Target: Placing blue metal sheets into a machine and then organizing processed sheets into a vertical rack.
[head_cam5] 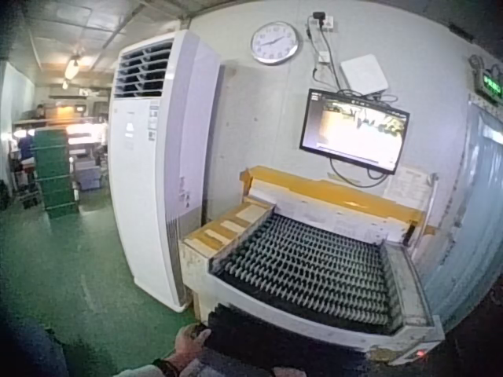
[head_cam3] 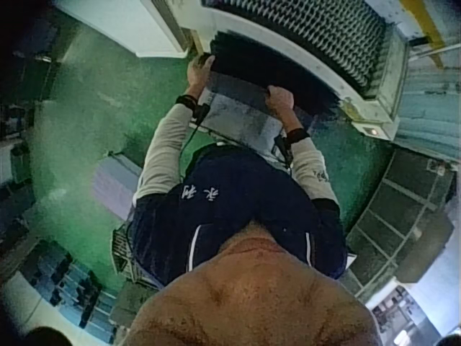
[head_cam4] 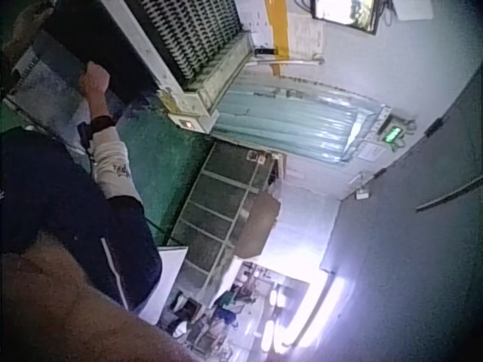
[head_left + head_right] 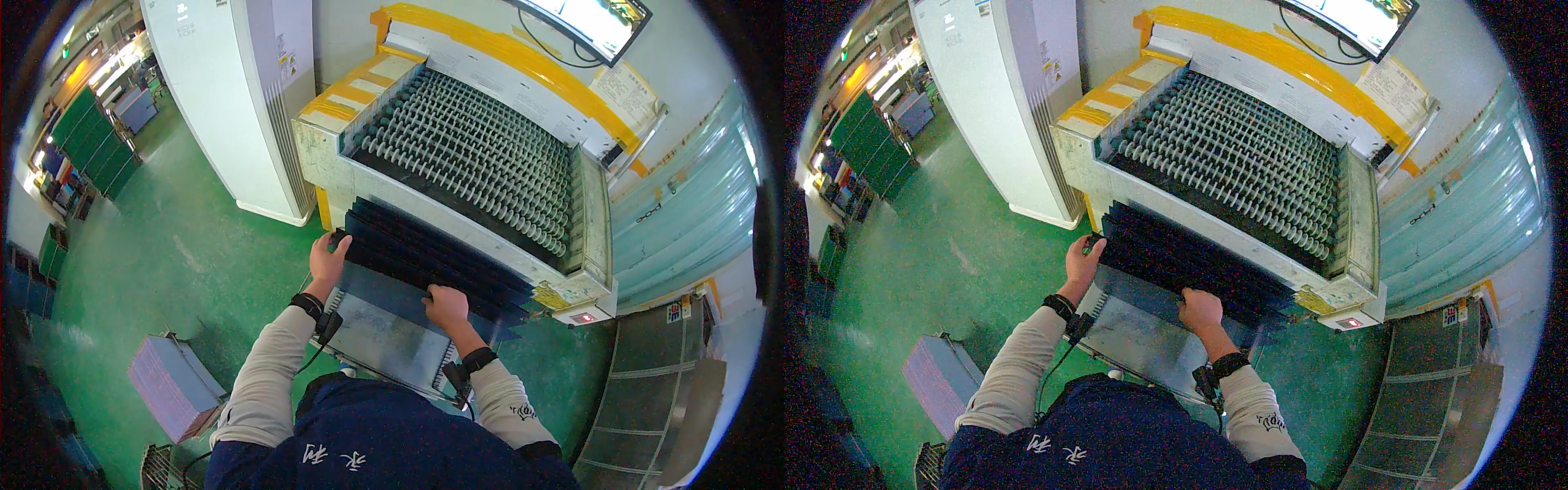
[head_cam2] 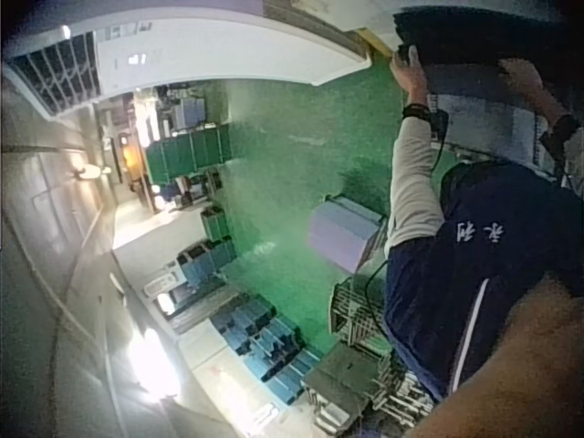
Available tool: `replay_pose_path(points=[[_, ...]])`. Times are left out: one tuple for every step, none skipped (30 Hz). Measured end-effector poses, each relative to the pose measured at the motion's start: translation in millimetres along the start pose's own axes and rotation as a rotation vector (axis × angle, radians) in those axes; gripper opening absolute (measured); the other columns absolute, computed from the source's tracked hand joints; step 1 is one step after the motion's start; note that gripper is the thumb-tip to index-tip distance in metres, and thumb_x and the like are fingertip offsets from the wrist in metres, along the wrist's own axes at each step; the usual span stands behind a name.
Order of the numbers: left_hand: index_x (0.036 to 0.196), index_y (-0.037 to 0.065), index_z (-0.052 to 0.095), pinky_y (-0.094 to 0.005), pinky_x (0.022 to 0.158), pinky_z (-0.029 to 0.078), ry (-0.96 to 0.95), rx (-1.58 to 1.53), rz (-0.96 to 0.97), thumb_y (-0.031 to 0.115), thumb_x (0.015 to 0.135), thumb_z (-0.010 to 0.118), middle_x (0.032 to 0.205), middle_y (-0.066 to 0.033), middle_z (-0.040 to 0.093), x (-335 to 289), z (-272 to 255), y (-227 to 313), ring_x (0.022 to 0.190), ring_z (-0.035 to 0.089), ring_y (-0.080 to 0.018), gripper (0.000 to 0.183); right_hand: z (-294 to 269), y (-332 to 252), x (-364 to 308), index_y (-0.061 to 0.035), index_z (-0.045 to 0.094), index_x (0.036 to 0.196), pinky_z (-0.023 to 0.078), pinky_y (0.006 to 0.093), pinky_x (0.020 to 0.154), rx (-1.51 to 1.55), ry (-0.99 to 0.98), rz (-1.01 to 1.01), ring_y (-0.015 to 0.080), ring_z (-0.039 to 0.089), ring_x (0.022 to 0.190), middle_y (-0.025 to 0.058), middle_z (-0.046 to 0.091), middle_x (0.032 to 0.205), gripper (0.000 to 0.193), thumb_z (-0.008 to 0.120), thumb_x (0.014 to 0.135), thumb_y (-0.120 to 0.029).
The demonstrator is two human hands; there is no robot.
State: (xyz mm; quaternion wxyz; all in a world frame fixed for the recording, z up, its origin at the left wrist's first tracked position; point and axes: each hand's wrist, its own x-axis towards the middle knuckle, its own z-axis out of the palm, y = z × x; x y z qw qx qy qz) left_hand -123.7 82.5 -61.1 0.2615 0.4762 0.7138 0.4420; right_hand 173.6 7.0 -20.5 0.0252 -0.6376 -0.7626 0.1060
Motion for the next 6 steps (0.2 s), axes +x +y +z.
replay_pose_path(points=[[0.115,0.000,0.066,-0.0391,0.090,0.048,-0.002,0.000,-0.004,0.048,0.082,0.074,0.107,-0.0171,0.065,0.1,-0.1,0.1,0.102,0.063,-0.0317,0.059,0.1,0.0,0.2,-0.0093,0.068,0.090,0.054,0.0471,0.076,0.000,-0.002,0.002,0.0350,0.068,0.085,0.0141,0.070,0.088,0.024,0.071,0.080,-0.031],[0.115,0.000,0.066,-0.0391,0.090,0.048,-0.003,0.000,-0.008,0.048,0.082,0.074,0.107,-0.0171,0.065,0.2,-0.2,0.1,0.102,0.063,-0.0317,0.059,0.1,0.0,0.2,-0.0094,0.068,0.090,0.054,0.0472,0.076,0.000,-0.003,0.003,0.0351,0.068,0.086,0.0141,0.070,0.088,0.024,0.071,0.080,-0.031],[0.115,0.000,0.066,-0.0392,0.090,0.048,-0.004,0.001,-0.012,0.048,0.082,0.074,0.107,-0.0171,0.065,0.4,-0.5,0.1,0.102,0.063,-0.0317,0.059,-0.3,-0.4,0.4,-0.0095,0.068,0.091,0.054,0.0472,0.076,0.000,-0.005,0.003,0.0352,0.068,0.086,0.0141,0.070,0.088,0.024,0.071,0.080,-0.031],[0.116,0.000,0.066,-0.0392,0.090,0.048,-0.002,0.011,-0.011,0.049,0.082,0.074,0.107,-0.0172,0.065,0.5,-0.7,0.1,0.102,0.062,-0.0316,0.060,-0.7,-0.8,0.5,-0.0097,0.068,0.091,0.054,0.0472,0.076,0.000,-0.007,0.003,0.0353,0.068,0.086,0.0141,0.070,0.088,0.024,0.071,0.080,-0.031],[0.116,0.000,0.066,-0.0393,0.090,0.048,0.000,0.021,-0.009,0.049,0.082,0.074,0.107,-0.0172,0.065,0.7,-1.0,0.1,0.103,0.062,-0.0315,0.060,-1.1,-1.2,0.7,-0.0094,0.068,0.091,0.054,0.0472,0.076,0.003,-0.002,0.000,0.0353,0.068,0.086,0.0143,0.070,0.089,0.025,0.071,0.080,-0.031],[0.116,0.000,0.066,-0.0393,0.091,0.048,0.000,0.031,-0.007,0.049,0.082,0.074,0.107,-0.0173,0.065,0.8,-0.6,0.5,0.103,0.062,-0.0315,0.060,-1.0,-0.7,0.5,-0.0091,0.068,0.091,0.054,0.0472,0.076,0.007,0.003,-0.002,0.0354,0.068,0.087,0.0145,0.071,0.089,0.026,0.072,0.080,-0.032]])
